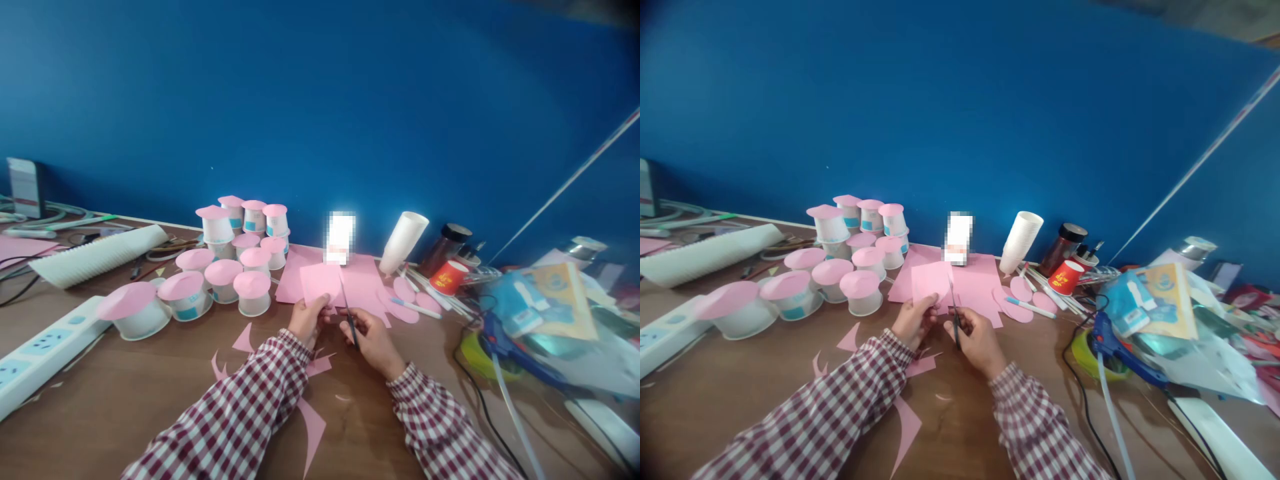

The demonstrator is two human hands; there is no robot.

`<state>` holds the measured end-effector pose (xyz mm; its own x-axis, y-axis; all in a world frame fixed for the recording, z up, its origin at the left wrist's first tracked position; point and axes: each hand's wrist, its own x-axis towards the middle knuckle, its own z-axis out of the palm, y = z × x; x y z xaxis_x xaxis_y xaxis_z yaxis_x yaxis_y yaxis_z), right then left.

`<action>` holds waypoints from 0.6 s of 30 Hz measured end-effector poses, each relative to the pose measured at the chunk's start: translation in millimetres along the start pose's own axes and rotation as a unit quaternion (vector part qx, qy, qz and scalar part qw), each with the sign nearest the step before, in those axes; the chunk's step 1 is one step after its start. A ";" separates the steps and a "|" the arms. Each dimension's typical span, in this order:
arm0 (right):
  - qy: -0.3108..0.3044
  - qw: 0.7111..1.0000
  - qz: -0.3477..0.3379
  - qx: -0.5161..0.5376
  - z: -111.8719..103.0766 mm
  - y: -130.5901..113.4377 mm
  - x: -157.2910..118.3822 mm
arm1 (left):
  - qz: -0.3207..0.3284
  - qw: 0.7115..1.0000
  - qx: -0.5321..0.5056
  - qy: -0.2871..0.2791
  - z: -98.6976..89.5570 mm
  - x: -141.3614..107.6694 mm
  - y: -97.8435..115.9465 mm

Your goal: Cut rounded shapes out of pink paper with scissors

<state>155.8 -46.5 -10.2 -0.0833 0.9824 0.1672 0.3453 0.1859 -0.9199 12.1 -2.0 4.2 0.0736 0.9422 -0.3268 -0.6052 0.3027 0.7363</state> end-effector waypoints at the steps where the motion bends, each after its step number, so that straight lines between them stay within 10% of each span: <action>1: -0.003 1.000 -0.005 -0.007 0.3 -1.2 -0.5 | -0.005 1.000 -0.014 0.002 -0.6 0.9 1.1; 18: 0.047 0.998 -0.049 -0.018 2.4 -0.6 1.6 | -0.004 0.997 -0.027 -0.066 -11.0 12.8 6.0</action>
<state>153.2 -45.1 -10.2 -0.0313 0.9566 0.2897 0.3736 0.2800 -0.8843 0.7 10.3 -2.0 0.1801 0.9519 -0.2481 -0.6464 0.3046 0.6995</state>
